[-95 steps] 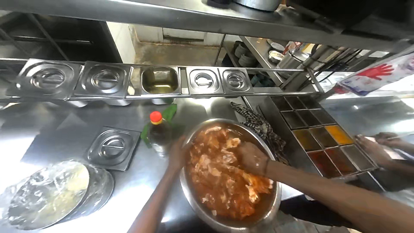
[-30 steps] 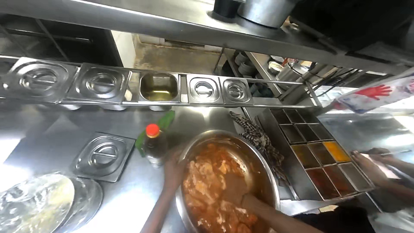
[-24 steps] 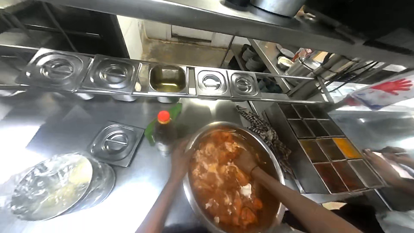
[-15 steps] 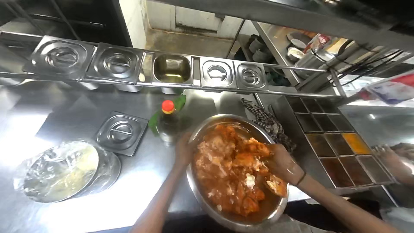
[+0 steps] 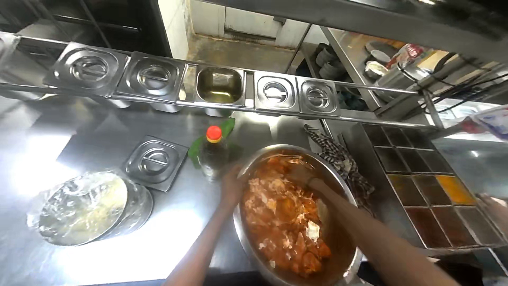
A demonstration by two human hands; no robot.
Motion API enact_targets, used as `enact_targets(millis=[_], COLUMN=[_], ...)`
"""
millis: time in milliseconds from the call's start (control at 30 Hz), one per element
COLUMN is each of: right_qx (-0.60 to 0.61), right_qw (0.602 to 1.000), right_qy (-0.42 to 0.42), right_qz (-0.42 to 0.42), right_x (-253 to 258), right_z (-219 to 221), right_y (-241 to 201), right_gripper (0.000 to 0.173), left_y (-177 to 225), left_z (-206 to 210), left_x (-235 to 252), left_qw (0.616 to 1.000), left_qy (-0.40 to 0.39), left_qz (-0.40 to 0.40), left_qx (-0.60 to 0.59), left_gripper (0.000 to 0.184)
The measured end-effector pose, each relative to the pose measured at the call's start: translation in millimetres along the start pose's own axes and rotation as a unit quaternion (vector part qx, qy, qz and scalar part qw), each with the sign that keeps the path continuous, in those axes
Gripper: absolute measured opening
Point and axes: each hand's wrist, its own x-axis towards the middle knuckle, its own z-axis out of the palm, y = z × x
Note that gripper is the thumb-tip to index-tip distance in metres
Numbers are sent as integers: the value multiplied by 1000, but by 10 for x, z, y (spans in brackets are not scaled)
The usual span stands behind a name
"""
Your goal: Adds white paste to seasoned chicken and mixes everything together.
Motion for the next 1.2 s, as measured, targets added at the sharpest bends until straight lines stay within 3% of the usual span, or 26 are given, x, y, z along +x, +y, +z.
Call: enact_targets(millis=[67, 167, 300, 367, 433, 533, 633, 767, 900, 1033, 1200], right_qx=[-21, -108, -208, -217, -187, -137, -131, -157, -202, -161, -169], right_qw=[999, 985, 967, 968, 972, 981, 971, 952, 954, 982, 984], right_qy=[-42, -103, -144, -123, -132, -137, -148, -170, -137, -49, 45], right_qz=[-25, -90, -26, 21, 49, -27, -134, -198, -174, -88, -33], right_x=[-31, -487, -1150, -1049, -701, -188, -120, -665, -1085, -1285, -724], right_z=[103, 150, 12, 17, 59, 201, 378, 211, -198, -618, -451], right_y=[-274, -360, 110, 504, 602, 21, -480, -219, 259, 124, -155], right_gripper=[38, 37, 56, 66, 75, 61, 60, 55, 37, 26, 28], left_y=[23, 28, 4, -4, 0, 22, 19, 8, 7, -7, -12], left_z=[-6, -18, -22, -14, 12, 30, 8, -24, -7, -1, -10], left_x=[-12, -37, -63, -40, -11, 50, 69, 86, 108, 168, 148], left_qw=[1000, 1000, 1000, 1000, 1000, 1000, 999, 1000, 999, 999, 999], left_qy=[6, 9, 13, 16, 8, 2, -2, -6, -9, -26, -29], left_qz=[1, 2, 9, 15, 14, 17, 17, 14, 27, 31, 37], left_qx=[6, 3, -7, -12, -5, 16, 30, 27, 37, 26, 21], left_gripper=[32, 29, 29, 27, 27, 30, 32, 33, 32, 33, 30])
